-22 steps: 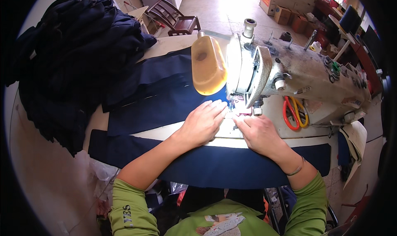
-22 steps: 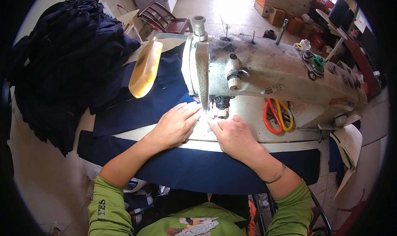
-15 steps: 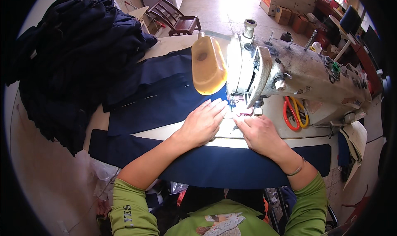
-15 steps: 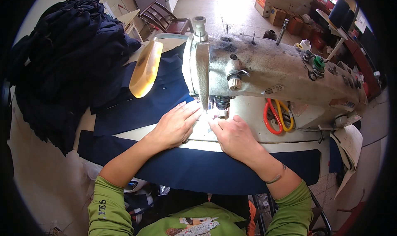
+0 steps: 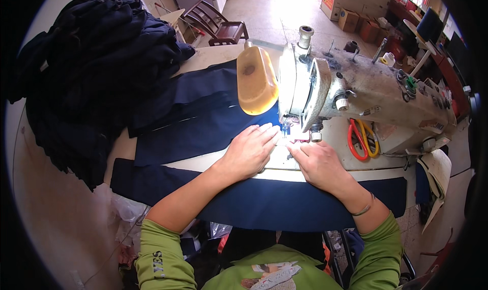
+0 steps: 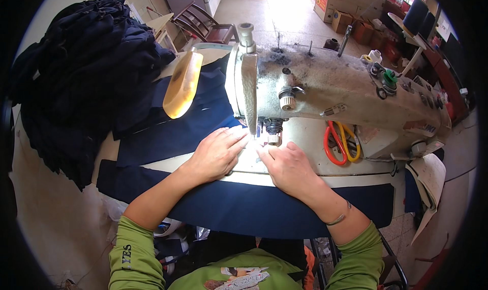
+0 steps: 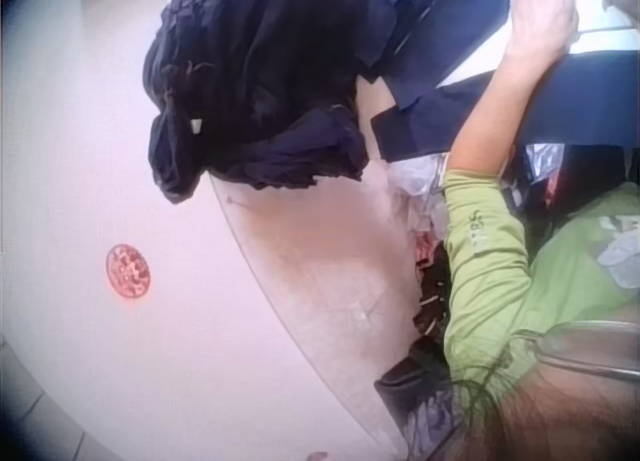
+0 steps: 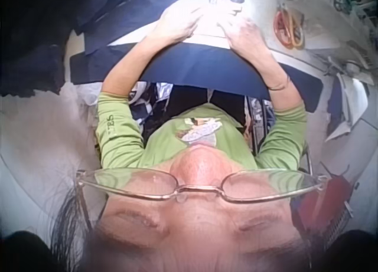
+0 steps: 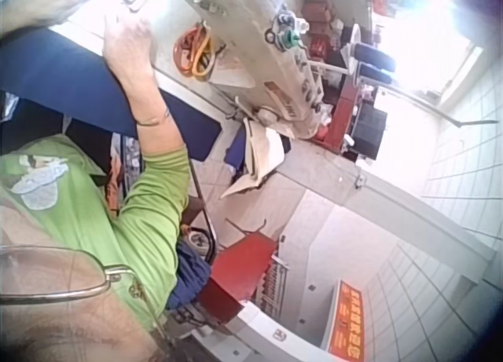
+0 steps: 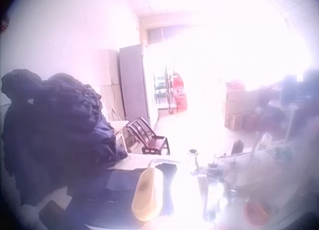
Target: The person operates a sewing machine to stitch long strips of dark blue fabric. They repeatedly feed the fabric through the machine, cut the thread with scissors, and occasionally write in a notebook while handling a small tag.
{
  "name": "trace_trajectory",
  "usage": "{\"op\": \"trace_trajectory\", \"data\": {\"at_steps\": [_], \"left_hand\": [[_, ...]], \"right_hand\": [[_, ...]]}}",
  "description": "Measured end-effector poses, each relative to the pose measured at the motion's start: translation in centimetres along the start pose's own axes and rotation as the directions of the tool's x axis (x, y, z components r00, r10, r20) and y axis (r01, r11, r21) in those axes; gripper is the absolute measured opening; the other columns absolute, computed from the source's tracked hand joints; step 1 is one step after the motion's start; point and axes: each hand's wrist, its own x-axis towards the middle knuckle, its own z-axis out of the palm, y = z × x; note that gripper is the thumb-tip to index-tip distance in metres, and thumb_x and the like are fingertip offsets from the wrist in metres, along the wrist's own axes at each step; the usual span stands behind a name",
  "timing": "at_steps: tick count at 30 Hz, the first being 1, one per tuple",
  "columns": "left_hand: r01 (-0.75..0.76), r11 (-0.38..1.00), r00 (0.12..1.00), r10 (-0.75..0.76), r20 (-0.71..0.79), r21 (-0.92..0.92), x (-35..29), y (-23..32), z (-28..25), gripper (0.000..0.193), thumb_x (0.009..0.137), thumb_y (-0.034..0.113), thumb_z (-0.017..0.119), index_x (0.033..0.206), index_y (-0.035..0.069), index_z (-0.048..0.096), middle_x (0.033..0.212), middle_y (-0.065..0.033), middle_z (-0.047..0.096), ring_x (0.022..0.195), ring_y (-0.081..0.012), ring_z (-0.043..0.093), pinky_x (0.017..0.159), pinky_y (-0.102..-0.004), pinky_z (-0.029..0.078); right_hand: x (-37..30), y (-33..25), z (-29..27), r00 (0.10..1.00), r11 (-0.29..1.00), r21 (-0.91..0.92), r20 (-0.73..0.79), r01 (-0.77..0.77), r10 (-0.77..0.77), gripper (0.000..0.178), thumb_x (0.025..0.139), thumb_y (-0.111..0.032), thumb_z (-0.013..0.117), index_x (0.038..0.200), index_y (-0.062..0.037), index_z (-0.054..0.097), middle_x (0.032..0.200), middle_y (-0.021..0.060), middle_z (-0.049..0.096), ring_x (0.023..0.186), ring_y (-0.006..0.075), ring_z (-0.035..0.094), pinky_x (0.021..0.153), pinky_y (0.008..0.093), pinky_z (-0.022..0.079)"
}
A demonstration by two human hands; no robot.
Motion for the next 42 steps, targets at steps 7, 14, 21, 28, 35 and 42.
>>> {"op": "trace_trajectory", "data": {"at_steps": [7,14,21,28,35,42], "left_hand": [[-0.023,1.0,0.998,0.023,-0.06,0.004,0.1,-0.1,0.2,0.037,0.08,0.01,0.064,0.115,-0.002,0.065,0.127,-0.0161,0.062,0.12,-0.0295,0.058,0.104,-0.041,0.043],[0.086,0.996,0.978,-0.078,-0.196,0.034,-0.2,-0.1,-1.0,0.043,0.081,0.008,0.067,0.123,-0.001,0.062,0.129,-0.0176,0.06,0.124,-0.0351,0.056,0.107,-0.0465,0.044],[0.253,0.954,0.967,-0.252,-0.024,0.159,-4.0,-2.0,-2.0,0.038,0.092,0.015,0.061,0.128,0.001,0.063,0.13,-0.0186,0.062,0.122,-0.0349,0.06,0.105,-0.0461,0.046],[0.22,0.958,0.972,-0.232,0.047,0.182,-10.0,-1.9,-9.4,0.06,0.08,0.029,0.081,0.132,0.005,0.062,0.137,-0.0165,0.058,0.131,-0.0336,0.052,0.11,-0.0433,0.043],[0.527,0.844,0.845,-0.533,0.044,0.1,-14.5,-4.2,-9.7,0.058,0.084,0.019,0.074,0.137,0.002,0.057,0.135,-0.0165,0.057,0.121,-0.0345,0.058,0.101,-0.0397,0.049],[0.482,0.722,0.856,-0.509,-0.092,0.497,-19.7,-10.2,-11.8,0.033,0.075,-0.005,0.061,0.106,0.003,0.072,0.095,-0.0116,0.062,0.089,-0.0301,0.062,0.077,-0.0389,0.054]], "right_hand": [[-0.2,0.1,0.1,1.0,1.0,0.009,-0.024,0.007,-0.007,0.028,0.09,-0.011,0.062,0.118,-0.009,0.069,0.075,0.003,0.057,0.073,0.0204,0.06,0.072,0.0345,0.046],[-0.2,0.1,0.3,1.0,0.999,0.04,-0.007,-0.001,0.001,0.03,0.089,-0.009,0.06,0.117,-0.0084,0.069,0.078,0.0042,0.058,0.074,0.0219,0.06,0.073,0.0354,0.045],[-0.2,0.0,-0.2,0.999,0.998,0.064,0.032,-0.012,0.01,0.031,0.085,-0.006,0.057,0.114,-0.0065,0.069,0.079,0.0062,0.06,0.073,0.0244,0.06,0.075,0.0357,0.044],[1.3,-1.7,-0.8,0.994,1.0,0.001,0.104,0.013,-0.013,0.026,0.085,-0.009,0.065,0.11,-0.0019,0.067,0.084,0.0114,0.06,0.076,0.0279,0.061,0.07,0.0387,0.048],[9.4,-6.7,2.0,0.947,0.991,-0.006,0.296,0.132,-0.125,0.035,0.082,-0.001,0.059,0.116,0.0043,0.057,0.096,0.0158,0.057,0.081,0.0329,0.065,0.07,0.0396,0.056],[13.9,-6.8,2.2,0.957,0.813,0.553,-0.091,-0.183,0.277,0.006,0.097,0.001,0.049,0.103,-0.0003,0.049,0.077,0.0146,0.06,0.068,0.0241,0.067,0.057,0.0372,0.051]]}}
